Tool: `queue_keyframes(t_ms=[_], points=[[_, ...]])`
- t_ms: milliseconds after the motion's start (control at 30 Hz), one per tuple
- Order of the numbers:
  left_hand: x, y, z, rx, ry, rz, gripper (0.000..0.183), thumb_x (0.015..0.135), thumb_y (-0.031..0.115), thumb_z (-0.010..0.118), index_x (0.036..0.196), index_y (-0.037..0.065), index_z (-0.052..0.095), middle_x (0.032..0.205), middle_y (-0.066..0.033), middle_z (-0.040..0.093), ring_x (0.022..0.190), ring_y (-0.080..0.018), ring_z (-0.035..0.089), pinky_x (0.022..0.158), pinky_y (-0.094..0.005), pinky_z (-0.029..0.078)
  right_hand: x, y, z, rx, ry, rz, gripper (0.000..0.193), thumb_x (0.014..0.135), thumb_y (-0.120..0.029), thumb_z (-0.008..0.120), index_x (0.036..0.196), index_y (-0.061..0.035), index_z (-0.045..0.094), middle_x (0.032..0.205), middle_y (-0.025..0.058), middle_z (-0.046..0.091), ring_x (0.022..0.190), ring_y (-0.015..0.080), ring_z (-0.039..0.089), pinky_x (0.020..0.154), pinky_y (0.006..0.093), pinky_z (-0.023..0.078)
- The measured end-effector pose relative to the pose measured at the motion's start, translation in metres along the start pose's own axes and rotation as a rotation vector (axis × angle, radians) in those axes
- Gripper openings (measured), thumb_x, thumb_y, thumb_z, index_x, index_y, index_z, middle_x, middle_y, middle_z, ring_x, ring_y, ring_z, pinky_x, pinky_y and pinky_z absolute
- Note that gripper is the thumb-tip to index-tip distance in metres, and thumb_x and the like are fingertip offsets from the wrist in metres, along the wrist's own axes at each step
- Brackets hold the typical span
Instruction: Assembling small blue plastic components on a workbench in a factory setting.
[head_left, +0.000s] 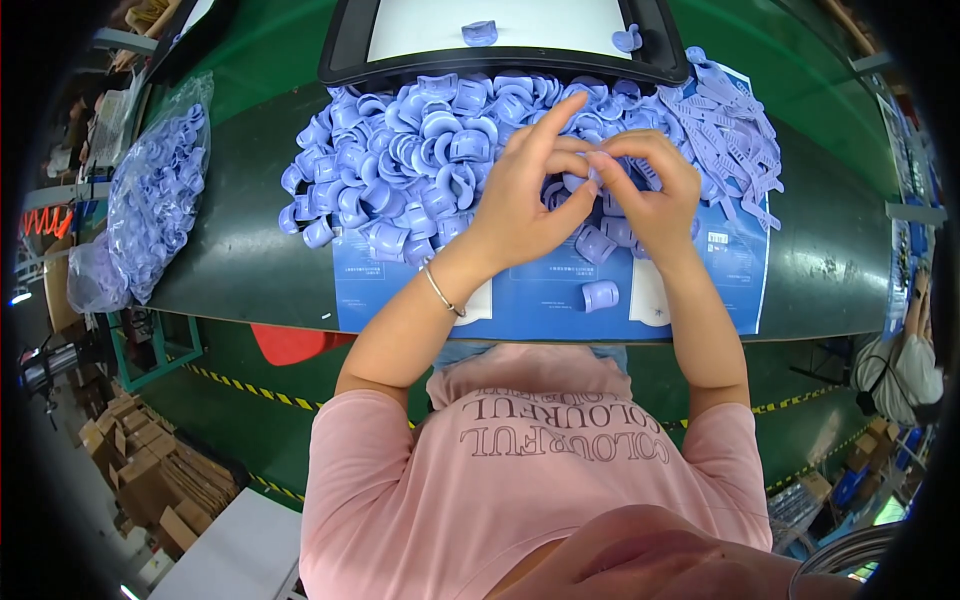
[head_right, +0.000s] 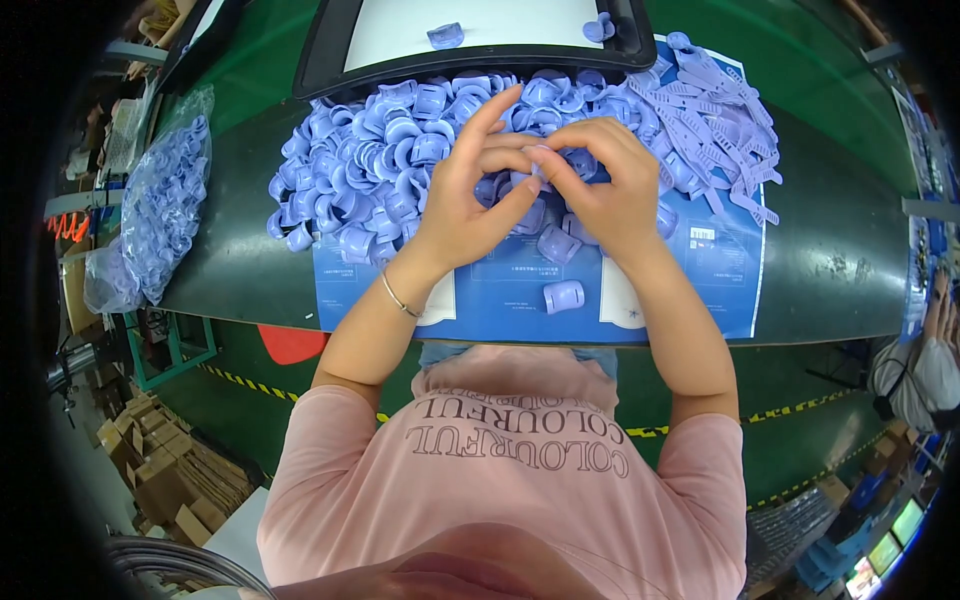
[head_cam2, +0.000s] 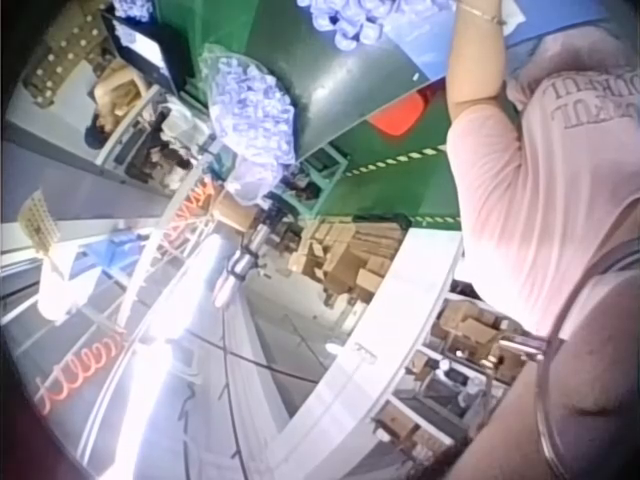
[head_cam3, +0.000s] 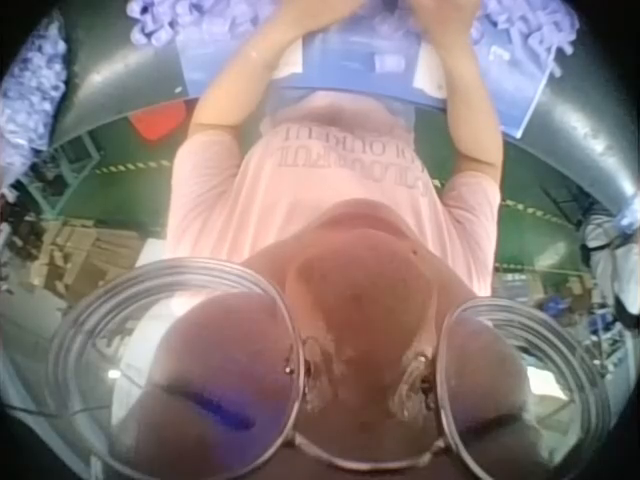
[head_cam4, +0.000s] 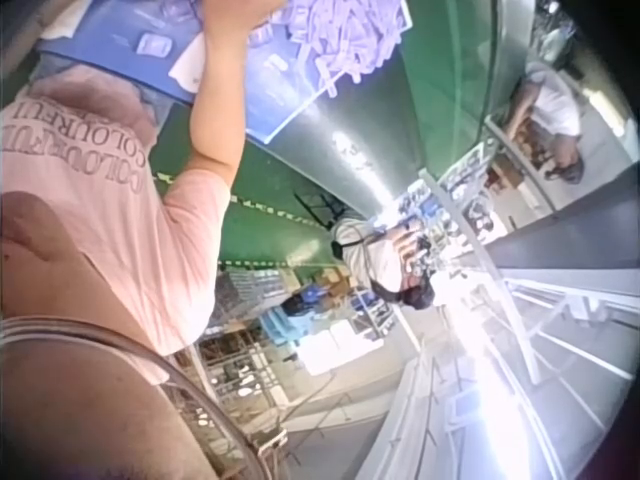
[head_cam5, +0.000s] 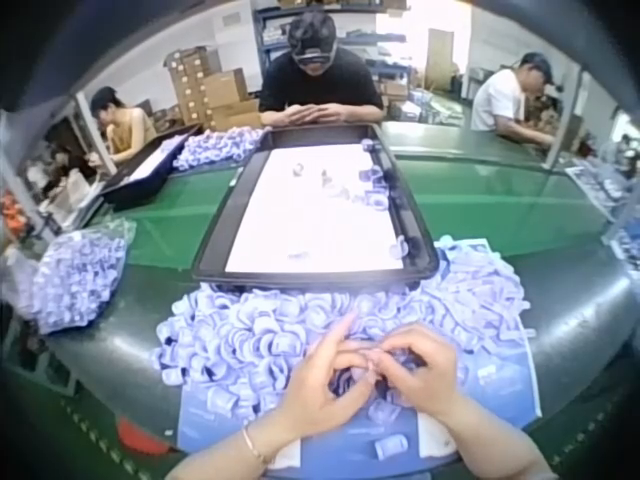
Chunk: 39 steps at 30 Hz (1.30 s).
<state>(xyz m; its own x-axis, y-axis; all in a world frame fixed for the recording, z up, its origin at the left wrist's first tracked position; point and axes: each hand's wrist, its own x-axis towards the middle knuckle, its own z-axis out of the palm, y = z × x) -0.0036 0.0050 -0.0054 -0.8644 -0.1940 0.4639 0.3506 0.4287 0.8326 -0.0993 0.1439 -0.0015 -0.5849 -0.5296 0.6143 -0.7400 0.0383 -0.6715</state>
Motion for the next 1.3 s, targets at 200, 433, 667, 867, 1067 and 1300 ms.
queue_keyframes(t_ms=[200, 433, 667, 867, 1067, 1300], points=[[0.000, 0.002, -0.005, -0.237, -0.056, -0.168, 0.069, 0.078, 0.005, 0.064, 0.140, -0.001, 0.034, 0.087, -0.0019, 0.069, 0.100, -0.0150, 0.062, 0.104, -0.0405, 0.034, 0.001, -0.002, 0.001, 0.002, -0.001, 0.033, 0.011, 0.074, 0.000, 0.073, 0.078, 0.0001, 0.063, 0.077, 0.0070, 0.064, 0.069, 0.0166, 0.059, 0.062, 0.0271, 0.045], [0.002, 0.001, -0.004, -0.079, -0.017, -0.069, 0.067, 0.077, 0.004, 0.062, 0.139, 0.000, 0.036, 0.082, 0.0004, 0.070, 0.101, -0.0153, 0.062, 0.107, -0.0394, 0.030, 0.005, -0.002, 0.000, -0.117, -0.060, 0.034, 0.012, 0.078, -0.005, 0.070, 0.076, -0.0006, 0.060, 0.072, 0.0055, 0.057, 0.069, 0.0161, 0.052, 0.063, 0.0274, 0.041], [0.003, 0.002, -0.002, 0.174, 0.011, 0.057, 0.066, 0.072, 0.004, 0.057, 0.135, 0.014, 0.045, 0.074, 0.0037, 0.066, 0.099, -0.0170, 0.063, 0.108, -0.0526, 0.014, 0.004, -0.002, -0.002, 0.021, -0.098, 0.160, 0.011, 0.079, -0.008, 0.069, 0.078, -0.0013, 0.059, 0.073, 0.0059, 0.056, 0.070, 0.0168, 0.052, 0.066, 0.0265, 0.040], [0.003, -0.002, -0.005, 0.285, 0.029, 0.050, 0.071, 0.074, 0.004, 0.056, 0.140, 0.004, 0.031, 0.078, 0.0031, 0.066, 0.105, -0.0176, 0.060, 0.109, -0.0535, 0.008, 0.005, -0.003, -0.002, -0.123, -0.147, -0.003, 0.008, 0.079, -0.008, 0.068, 0.082, -0.0029, 0.063, 0.079, 0.0069, 0.062, 0.078, 0.0217, 0.059, 0.074, 0.0317, 0.041], [0.001, -0.002, 0.000, 0.294, 0.034, -0.002, 0.078, 0.081, 0.011, 0.063, 0.144, 0.001, 0.019, 0.084, 0.0030, 0.067, 0.114, -0.0170, 0.056, 0.109, -0.0525, 0.006, 0.004, -0.004, -0.002, -0.162, -0.116, -0.049, 0.005, 0.080, -0.008, 0.066, 0.083, -0.0045, 0.064, 0.081, 0.0072, 0.064, 0.080, 0.0239, 0.059, 0.078, 0.0341, 0.041], [0.006, -0.004, -0.001, 0.480, 0.004, 0.199, 0.066, 0.083, 0.008, 0.061, 0.143, 0.014, 0.035, 0.079, 0.0016, 0.064, 0.102, -0.0187, 0.058, 0.105, -0.0579, 0.010, 0.006, 0.008, -0.003, -0.288, -0.125, -0.089, 0.006, 0.080, -0.008, 0.066, 0.084, -0.0052, 0.064, 0.081, 0.0060, 0.063, 0.081, 0.0238, 0.059, 0.082, 0.0365, 0.039]])
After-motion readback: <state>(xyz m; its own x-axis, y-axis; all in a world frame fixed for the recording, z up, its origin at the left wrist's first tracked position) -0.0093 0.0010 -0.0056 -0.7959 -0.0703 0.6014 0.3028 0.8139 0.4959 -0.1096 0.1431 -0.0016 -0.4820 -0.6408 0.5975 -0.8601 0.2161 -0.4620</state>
